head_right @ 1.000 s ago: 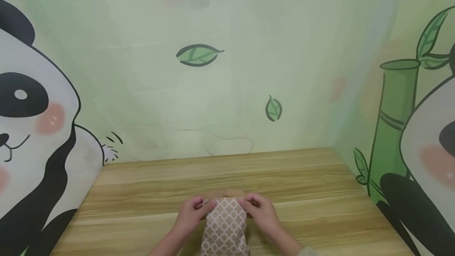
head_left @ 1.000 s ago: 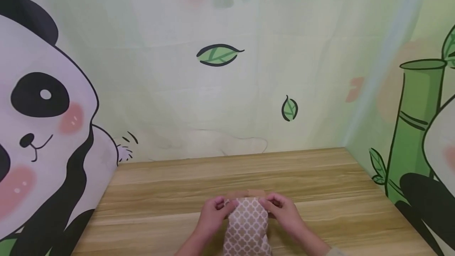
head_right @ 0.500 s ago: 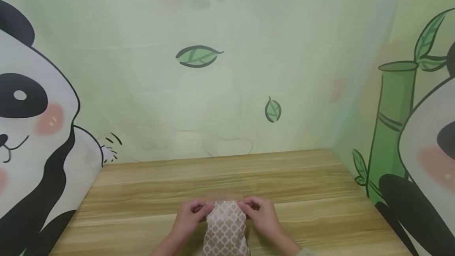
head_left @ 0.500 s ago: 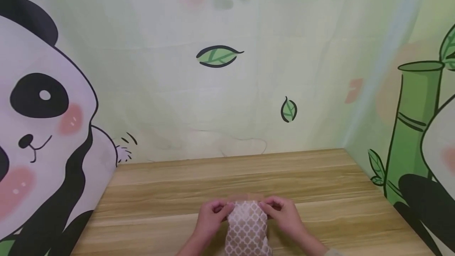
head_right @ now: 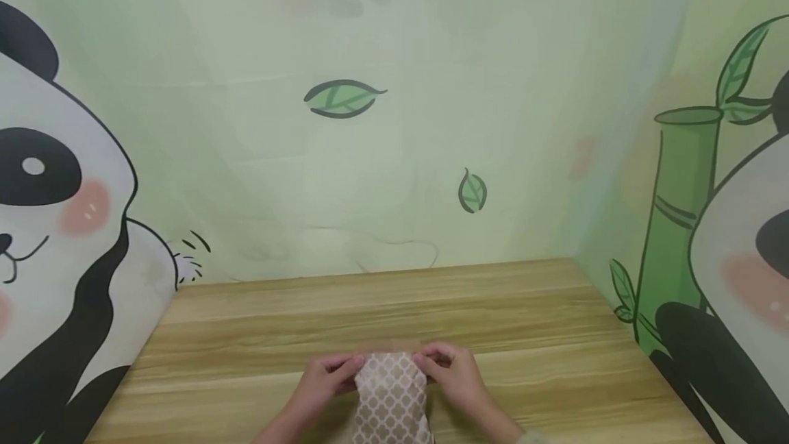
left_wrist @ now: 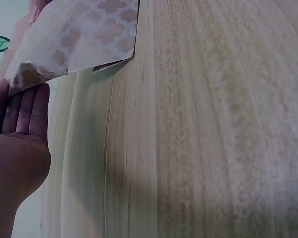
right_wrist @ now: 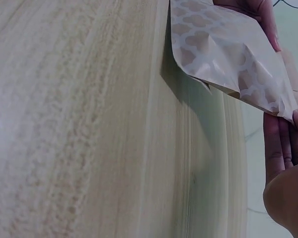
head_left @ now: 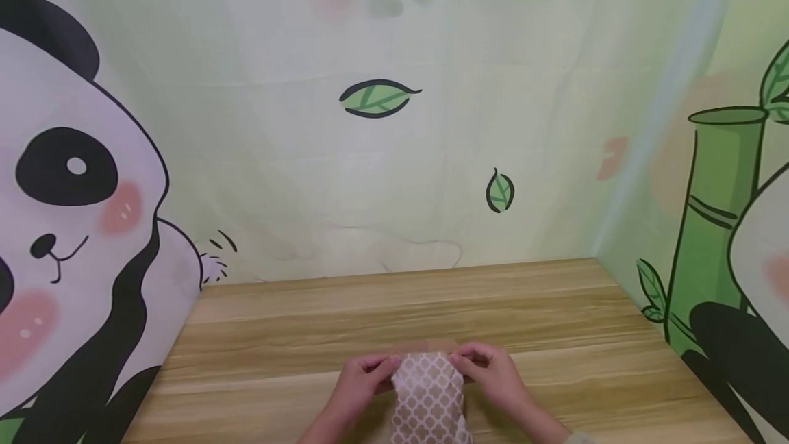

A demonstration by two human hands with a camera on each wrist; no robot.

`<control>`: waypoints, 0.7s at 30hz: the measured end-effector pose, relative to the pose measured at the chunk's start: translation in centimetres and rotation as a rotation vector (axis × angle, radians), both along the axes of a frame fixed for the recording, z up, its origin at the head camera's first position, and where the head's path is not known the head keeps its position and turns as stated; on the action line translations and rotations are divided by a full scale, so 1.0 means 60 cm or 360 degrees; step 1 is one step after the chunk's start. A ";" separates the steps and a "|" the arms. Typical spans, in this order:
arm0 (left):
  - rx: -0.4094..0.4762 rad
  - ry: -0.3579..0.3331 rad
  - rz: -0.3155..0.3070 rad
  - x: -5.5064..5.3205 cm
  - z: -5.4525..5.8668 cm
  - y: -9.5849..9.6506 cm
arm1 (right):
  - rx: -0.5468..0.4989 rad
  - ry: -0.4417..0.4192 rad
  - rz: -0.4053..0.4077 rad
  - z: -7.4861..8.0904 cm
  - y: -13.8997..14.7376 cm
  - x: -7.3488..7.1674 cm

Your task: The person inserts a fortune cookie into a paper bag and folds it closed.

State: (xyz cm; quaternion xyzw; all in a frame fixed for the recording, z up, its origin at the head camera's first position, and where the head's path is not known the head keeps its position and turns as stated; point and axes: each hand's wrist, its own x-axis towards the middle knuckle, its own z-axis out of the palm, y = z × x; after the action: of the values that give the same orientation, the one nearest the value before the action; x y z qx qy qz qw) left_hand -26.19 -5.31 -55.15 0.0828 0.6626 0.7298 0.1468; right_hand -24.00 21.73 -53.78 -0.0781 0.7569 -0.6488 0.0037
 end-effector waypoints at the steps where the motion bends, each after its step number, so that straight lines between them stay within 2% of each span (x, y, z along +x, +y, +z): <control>1: -0.0011 -0.0008 0.0003 0.000 0.000 -0.001 | 0.0007 0.0003 0.0004 0.001 0.000 0.000; 3: -0.0039 -0.0010 0.0022 -0.002 0.001 -0.003 | 0.0018 0.0017 0.0010 0.002 0.000 0.001; 7: -0.0141 0.0059 0.0056 -0.008 0.008 -0.007 | 0.0046 0.0012 -0.0012 0.006 0.000 0.002; 11: -0.0206 0.0130 0.0033 -0.012 0.019 -0.014 | 0.0037 -0.0011 -0.0012 0.007 0.001 0.003; 15: -0.0204 0.0163 0.0017 -0.012 0.024 -0.014 | -0.0016 -0.0009 0.0060 0.004 0.009 0.002; 21: -0.0140 0.0177 0.0012 -0.009 0.018 -0.014 | -0.0070 -0.0007 0.0130 0.002 0.015 0.000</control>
State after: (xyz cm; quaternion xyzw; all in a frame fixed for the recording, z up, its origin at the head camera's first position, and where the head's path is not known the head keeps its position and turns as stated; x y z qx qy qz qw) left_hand -26.71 -6.15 -54.06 0.1142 0.7015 0.6947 0.1106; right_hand -24.02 22.64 -53.64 -0.1074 0.7387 -0.6647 0.0302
